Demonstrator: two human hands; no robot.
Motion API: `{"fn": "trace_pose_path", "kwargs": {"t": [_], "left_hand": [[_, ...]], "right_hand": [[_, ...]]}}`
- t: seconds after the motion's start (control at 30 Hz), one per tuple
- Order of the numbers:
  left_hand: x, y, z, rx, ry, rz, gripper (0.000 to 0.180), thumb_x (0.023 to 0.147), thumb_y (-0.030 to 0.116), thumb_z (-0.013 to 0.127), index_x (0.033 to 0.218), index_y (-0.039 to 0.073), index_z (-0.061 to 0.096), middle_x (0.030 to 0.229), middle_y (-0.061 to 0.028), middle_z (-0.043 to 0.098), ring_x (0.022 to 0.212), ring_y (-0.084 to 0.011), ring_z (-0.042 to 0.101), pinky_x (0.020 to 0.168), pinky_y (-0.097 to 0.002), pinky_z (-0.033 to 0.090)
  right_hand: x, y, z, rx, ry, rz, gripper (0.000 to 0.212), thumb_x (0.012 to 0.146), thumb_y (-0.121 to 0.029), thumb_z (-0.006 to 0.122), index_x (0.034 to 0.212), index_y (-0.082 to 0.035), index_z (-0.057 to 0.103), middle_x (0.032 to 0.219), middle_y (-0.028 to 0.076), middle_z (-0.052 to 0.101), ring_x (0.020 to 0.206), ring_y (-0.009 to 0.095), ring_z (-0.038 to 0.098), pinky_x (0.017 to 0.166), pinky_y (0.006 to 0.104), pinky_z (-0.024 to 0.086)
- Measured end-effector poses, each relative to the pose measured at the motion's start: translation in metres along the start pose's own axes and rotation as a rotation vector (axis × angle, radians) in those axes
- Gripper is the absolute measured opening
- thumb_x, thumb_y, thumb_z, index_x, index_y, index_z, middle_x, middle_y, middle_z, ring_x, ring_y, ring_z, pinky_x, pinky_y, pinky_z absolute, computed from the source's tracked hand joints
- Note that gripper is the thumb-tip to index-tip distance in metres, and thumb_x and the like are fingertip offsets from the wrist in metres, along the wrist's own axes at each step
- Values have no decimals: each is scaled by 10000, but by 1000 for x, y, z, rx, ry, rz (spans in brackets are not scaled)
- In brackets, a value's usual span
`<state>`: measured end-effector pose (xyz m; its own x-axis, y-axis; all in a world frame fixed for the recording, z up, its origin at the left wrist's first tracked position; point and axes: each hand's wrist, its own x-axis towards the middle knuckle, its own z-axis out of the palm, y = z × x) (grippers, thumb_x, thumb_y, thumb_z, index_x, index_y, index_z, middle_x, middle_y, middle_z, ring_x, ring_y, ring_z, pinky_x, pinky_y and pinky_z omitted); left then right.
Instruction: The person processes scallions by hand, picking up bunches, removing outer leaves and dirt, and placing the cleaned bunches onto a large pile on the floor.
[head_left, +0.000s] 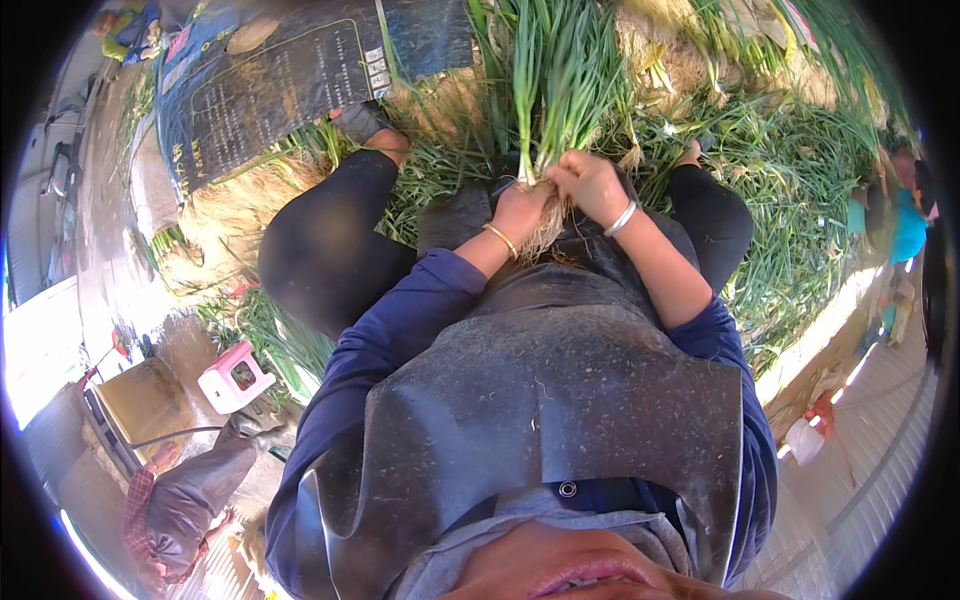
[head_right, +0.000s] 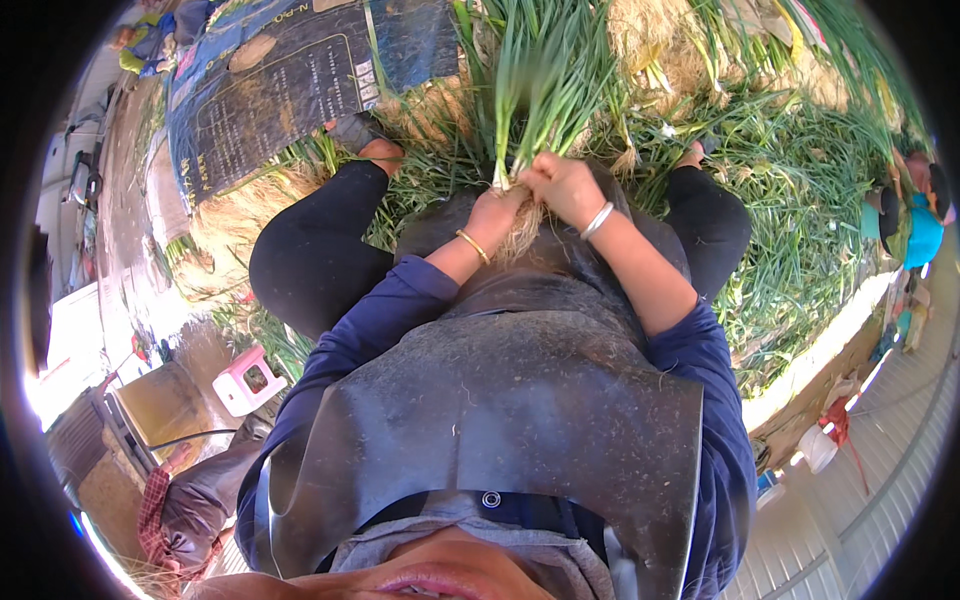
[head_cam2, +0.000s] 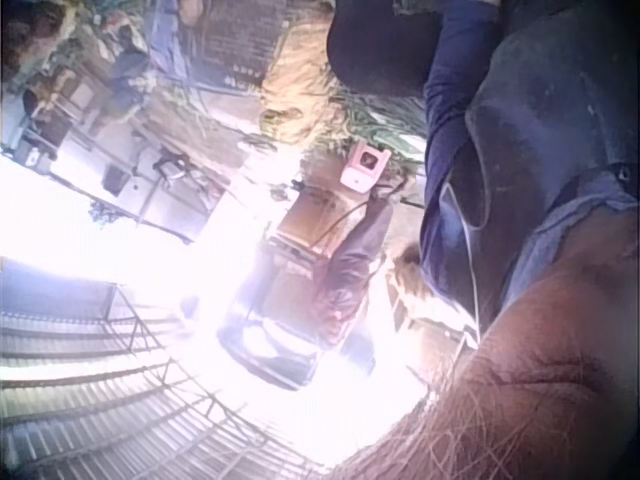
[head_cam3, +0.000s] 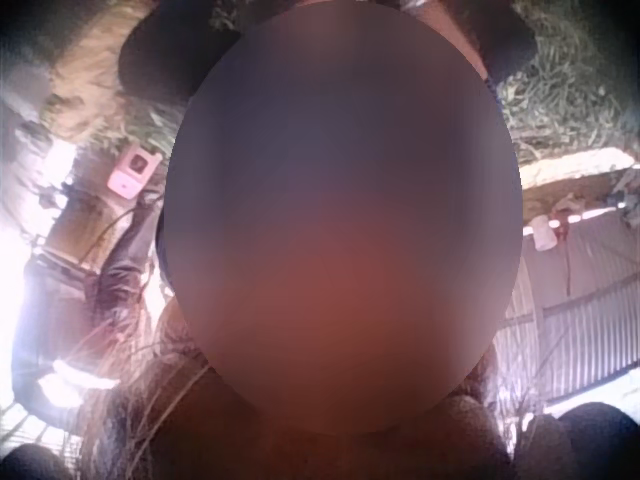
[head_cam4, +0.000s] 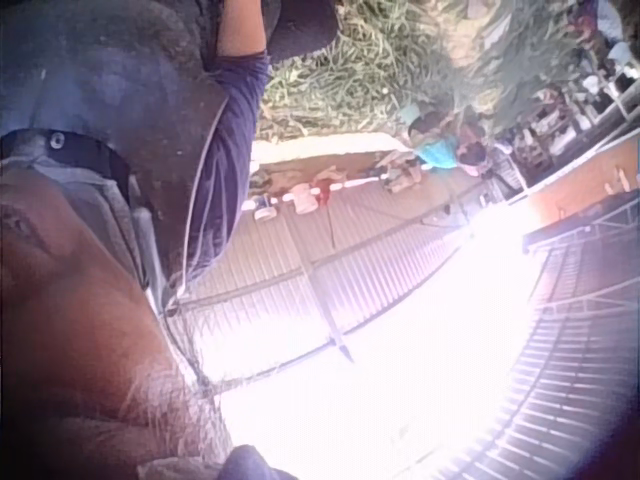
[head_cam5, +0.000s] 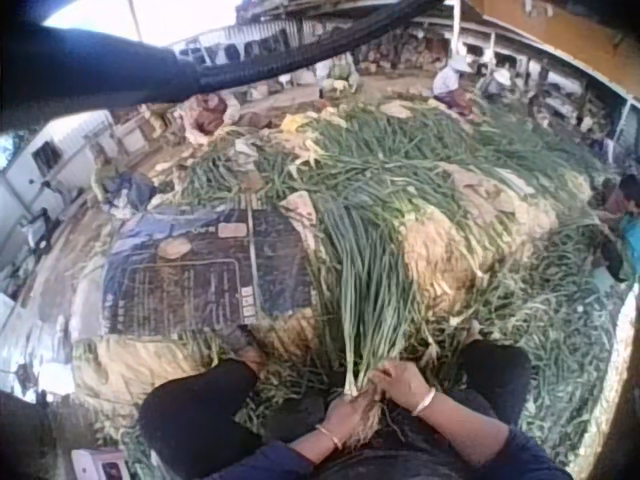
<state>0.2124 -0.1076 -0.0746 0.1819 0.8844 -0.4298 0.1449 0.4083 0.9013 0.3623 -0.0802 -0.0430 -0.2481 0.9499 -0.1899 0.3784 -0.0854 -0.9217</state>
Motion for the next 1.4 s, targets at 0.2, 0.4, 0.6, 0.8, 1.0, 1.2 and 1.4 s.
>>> {"fn": "trace_pose_path", "kwargs": {"t": [0.2, 0.4, 0.6, 0.8, 1.0, 1.2, 1.4], "left_hand": [[-2, 9, -9, -739, 107, -308, 218, 899, 232, 552, 966, 34, 613, 766, -27, 629, 602, -106, 576, 543, -242, 452], [2, -1, 2, -325, 34, -28, 243, 875, 265, 596, 942, 35, 640, 788, -15, 639, 616, -68, 528, 565, -245, 427], [5, -3, -17, -755, 128, -221, 153, 839, 162, 614, 924, 35, 620, 766, -21, 631, 600, -106, 585, 511, -234, 445], [5, -1, -10, -813, 27, -259, 133, 845, 157, 603, 918, 48, 619, 761, -28, 632, 594, -117, 592, 517, -243, 472], [0, 7, 1, 694, 6, 155, 374, 854, 257, 511, 1027, -71, 458, 766, -254, 612, 706, -424, 599, 621, -472, 488], [-28, 25, -12, 284, 283, 593, 779, 742, 357, 709, 1253, -30, 268, 1028, -229, 574, 899, -334, 602, 782, -416, 482], [-26, 78, -31, -1016, -464, -304, 444, 860, 255, 594, 1208, 1, 486, 960, -121, 607, 762, -194, 592, 697, -308, 508]], "right_hand": [[19, -14, -39, 458, 203, 120, 142, 891, -126, 503, 802, -40, 573, 635, 43, 572, 520, 110, 530, 500, 247, 429], [65, 23, -23, -560, -270, 35, 293, 839, -258, 510, 884, 29, 545, 710, 191, 595, 674, 337, 581, 665, 383, 470], [12, 9, -59, 986, -410, 151, 60, 905, -94, 476, 929, -71, 526, 545, -34, 423, 432, 59, 391, 370, 193, 308], [-5, 69, -176, 1503, 877, 200, 487, 933, -426, 418, 1140, 8, 341, 970, 191, 564, 856, 291, 576, 740, 380, 530], [19, 33, -4, 954, -65, 624, 633, 838, -444, 604, 1252, -16, 391, 1094, 227, 567, 777, 293, 635, 681, 375, 525], [49, -37, 2, 1170, -21, 200, 276, 811, -30, 576, 1069, 39, 505, 912, 126, 613, 744, 207, 620, 673, 327, 541], [48, -46, -12, 1196, -345, 69, 504, 881, -201, 528, 1317, 1, 374, 1104, 152, 573, 974, 256, 593, 843, 387, 506]]}}
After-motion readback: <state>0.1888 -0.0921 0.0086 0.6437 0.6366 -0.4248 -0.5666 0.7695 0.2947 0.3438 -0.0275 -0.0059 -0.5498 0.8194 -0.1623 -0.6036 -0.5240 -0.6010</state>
